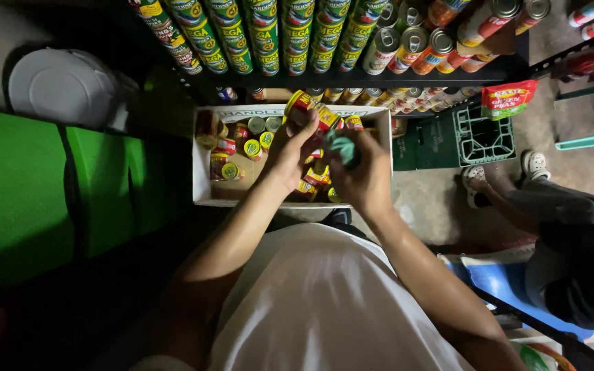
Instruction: Wiping canned goods with a cloth and arranging them neatly on store shelves.
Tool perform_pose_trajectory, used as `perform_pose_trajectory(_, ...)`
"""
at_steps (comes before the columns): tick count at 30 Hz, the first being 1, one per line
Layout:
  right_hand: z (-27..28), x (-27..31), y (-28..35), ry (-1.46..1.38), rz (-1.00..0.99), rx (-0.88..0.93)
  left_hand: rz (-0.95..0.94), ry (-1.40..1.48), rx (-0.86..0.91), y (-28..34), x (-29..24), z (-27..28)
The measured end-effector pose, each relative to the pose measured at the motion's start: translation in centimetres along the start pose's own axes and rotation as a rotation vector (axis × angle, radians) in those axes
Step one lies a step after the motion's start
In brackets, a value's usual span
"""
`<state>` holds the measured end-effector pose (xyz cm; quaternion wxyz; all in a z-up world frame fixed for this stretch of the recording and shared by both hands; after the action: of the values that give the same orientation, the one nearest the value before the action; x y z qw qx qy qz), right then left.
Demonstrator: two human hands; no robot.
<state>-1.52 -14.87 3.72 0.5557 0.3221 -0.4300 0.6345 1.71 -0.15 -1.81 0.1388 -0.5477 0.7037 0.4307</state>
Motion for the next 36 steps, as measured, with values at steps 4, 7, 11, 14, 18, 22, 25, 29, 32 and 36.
perform_pose_trajectory(4,-0.2,0.0,0.2,-0.046,0.015,0.024,-0.292,-0.259,0.006,0.6,-1.7,-0.8)
perform_pose_trajectory(7,1.2,0.5,0.1,-0.069,0.077,-0.031,-0.580,-0.419,0.101,1.0,-3.0,-1.2)
perform_pose_trajectory(11,3.0,4.7,-0.9,0.026,0.252,0.010,-0.817,-0.841,0.152,3.6,-6.2,-3.0)
perform_pose_trajectory(14,2.4,6.2,-2.1,0.206,0.379,0.029,-0.923,-0.935,0.150,4.1,-6.4,-3.8)
perform_pose_trajectory(18,1.5,8.2,-1.6,0.240,0.464,0.049,-0.994,-0.773,0.222,3.9,-6.3,-3.5)
perform_pose_trajectory(22,1.8,7.1,-2.3,0.216,0.429,0.055,-0.707,-0.661,0.094,5.0,-7.3,-5.7)
perform_pose_trajectory(25,2.0,6.3,-3.3,0.250,0.425,0.011,-0.662,-0.793,-0.008,4.8,-6.0,-4.7)
perform_pose_trajectory(29,2.4,5.8,-3.9,0.255,0.442,0.004,-1.064,-1.089,0.017,4.7,-6.6,-4.1)
perform_pose_trajectory(32,2.1,5.3,-3.7,0.231,0.405,-0.020,-1.077,-0.980,0.039,5.2,-6.8,-4.6)
perform_pose_trajectory(36,1.3,5.8,-3.7,0.206,0.454,0.011,-1.100,-1.045,-0.027,5.0,-7.1,-4.5)
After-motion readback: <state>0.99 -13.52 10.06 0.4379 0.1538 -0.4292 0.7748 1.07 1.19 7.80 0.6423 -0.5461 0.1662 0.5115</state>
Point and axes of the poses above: each hand's wrist, its own y-axis away from the middle knuckle, its own z-axis out of the back of the hand, x = y × z, the point moved 2 cm from there along -y, towards the middle knuckle, and after that the axes turned 1 degree about z, right-handed, at the moved point
